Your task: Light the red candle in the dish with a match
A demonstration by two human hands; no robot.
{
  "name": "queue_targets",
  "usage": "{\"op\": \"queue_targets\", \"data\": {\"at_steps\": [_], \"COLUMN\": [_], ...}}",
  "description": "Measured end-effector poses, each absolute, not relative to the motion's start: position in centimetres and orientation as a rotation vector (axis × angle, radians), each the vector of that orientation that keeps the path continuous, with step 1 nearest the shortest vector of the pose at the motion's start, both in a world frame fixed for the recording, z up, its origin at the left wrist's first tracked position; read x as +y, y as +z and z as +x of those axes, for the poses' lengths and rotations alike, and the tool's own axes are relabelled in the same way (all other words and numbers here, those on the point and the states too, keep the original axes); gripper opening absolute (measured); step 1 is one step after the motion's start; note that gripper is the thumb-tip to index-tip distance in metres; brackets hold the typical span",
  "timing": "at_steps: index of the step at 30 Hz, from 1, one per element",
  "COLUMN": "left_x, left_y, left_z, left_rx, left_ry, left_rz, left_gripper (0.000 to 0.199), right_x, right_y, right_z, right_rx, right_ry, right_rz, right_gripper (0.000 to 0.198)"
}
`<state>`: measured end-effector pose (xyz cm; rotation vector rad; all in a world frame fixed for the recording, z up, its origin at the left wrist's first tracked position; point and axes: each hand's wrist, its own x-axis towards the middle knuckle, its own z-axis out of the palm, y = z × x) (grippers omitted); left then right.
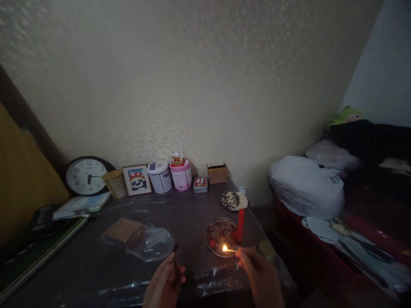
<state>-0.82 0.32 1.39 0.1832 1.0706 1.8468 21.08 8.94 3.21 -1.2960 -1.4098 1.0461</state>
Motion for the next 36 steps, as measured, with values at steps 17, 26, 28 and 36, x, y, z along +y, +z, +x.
{"op": "queue_targets", "data": {"at_steps": [17,26,28,36], "left_x": [0.0,-0.3,-0.4,-0.2], "left_y": [1.1,1.2,1.3,0.9], "left_z": [-1.8,-1.8,-2.1,-2.3], "left_rx": [1.069,1.066,1.071,1.140], "left_ry": [1.901,1.931,1.894,1.936], "left_rz": [0.098,0.075,0.086,0.100], "left_gripper": [0.019,0.018,0.018,0.013], "right_x": [9.4,10.4,10.5,11.1], "right_y": [3.4,3.3,3.5,3.3], "right_z": [19.3,17.9,17.6,16.7], "right_rx": [-1.515,-1.585,-1.579,-1.480], "right_ry": [0.919,0.870,0.865,0.960], "right_rz": [-1.283,-1.290,-1.297,-1.305], "right_gripper": [0.027,0.024,0.022,0.023]}}
